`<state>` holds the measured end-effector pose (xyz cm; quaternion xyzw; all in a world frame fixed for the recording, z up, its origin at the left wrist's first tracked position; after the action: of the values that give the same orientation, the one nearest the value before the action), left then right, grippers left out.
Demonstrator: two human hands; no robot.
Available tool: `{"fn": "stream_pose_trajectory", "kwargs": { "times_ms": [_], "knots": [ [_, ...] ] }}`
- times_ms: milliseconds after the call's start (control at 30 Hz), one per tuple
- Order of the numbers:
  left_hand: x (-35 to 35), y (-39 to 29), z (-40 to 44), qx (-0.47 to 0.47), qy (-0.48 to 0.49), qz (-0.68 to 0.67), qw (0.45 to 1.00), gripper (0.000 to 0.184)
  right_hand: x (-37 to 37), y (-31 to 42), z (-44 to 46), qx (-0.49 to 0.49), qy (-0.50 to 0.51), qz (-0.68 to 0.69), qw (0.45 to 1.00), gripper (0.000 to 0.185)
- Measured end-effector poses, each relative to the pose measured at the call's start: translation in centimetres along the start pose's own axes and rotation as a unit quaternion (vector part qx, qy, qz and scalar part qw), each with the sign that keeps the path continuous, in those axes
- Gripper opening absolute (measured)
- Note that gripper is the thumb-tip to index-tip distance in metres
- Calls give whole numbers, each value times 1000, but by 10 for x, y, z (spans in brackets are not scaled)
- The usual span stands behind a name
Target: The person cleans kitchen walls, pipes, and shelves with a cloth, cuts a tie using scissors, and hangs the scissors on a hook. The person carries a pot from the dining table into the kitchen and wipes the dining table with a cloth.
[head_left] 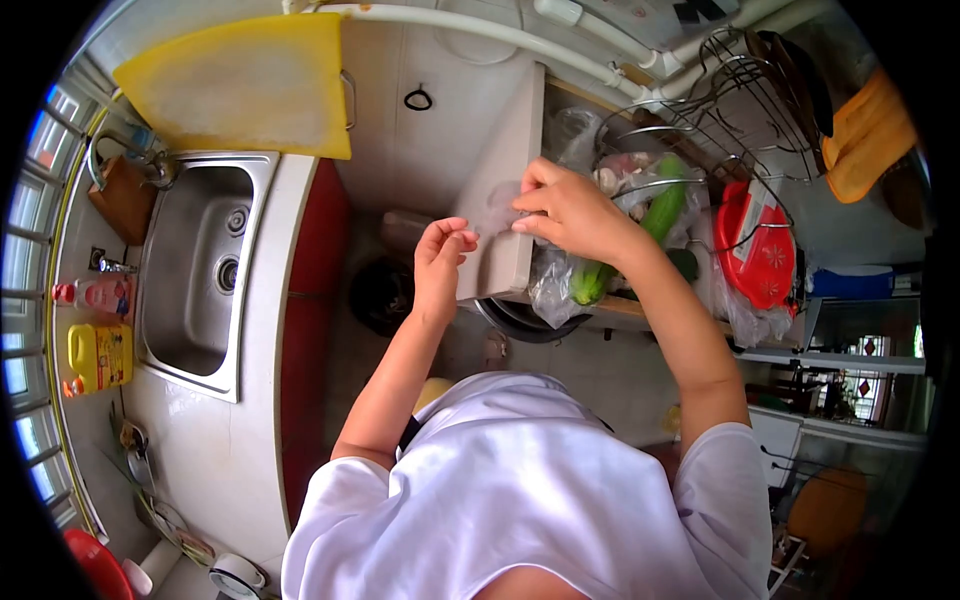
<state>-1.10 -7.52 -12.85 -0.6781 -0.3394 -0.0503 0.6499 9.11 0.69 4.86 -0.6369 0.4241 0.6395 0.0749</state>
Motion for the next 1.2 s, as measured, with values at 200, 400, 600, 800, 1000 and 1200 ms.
{"fn": "stream_pose_trajectory", "kwargs": {
  "times_ms": [200,400,600,800,1000,1200],
  "knots": [
    [19,-18,-14,100,-13,-19,995,13,-44,-22,-30,-27,-118,335,935,26],
    [34,-78,-46,309,7,153,939,11,-109,-34,-121,-129,-367,503,772,47],
    [125,-108,-112,512,223,496,665,64,-86,-98,-208,64,-454,417,784,25],
    [175,-90,-97,487,316,648,492,41,-33,-116,-235,151,-373,202,893,22],
    [170,-123,-56,517,232,691,449,29,16,-118,-231,69,-389,10,919,36],
    [149,-111,-24,458,185,570,657,40,39,-74,-186,24,-388,-5,921,33]
  ]
}}
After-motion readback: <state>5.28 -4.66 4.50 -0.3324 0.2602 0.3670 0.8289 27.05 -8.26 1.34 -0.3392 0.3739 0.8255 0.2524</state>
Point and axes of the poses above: each hand's wrist, its own z-axis towards the middle knuckle, its own x-axis out of the palm, y = z × x, the point moved 7 cm from there along z, towards the middle knuckle, and after that the axes turned 8 degrees about x, right-handed, at the moved point
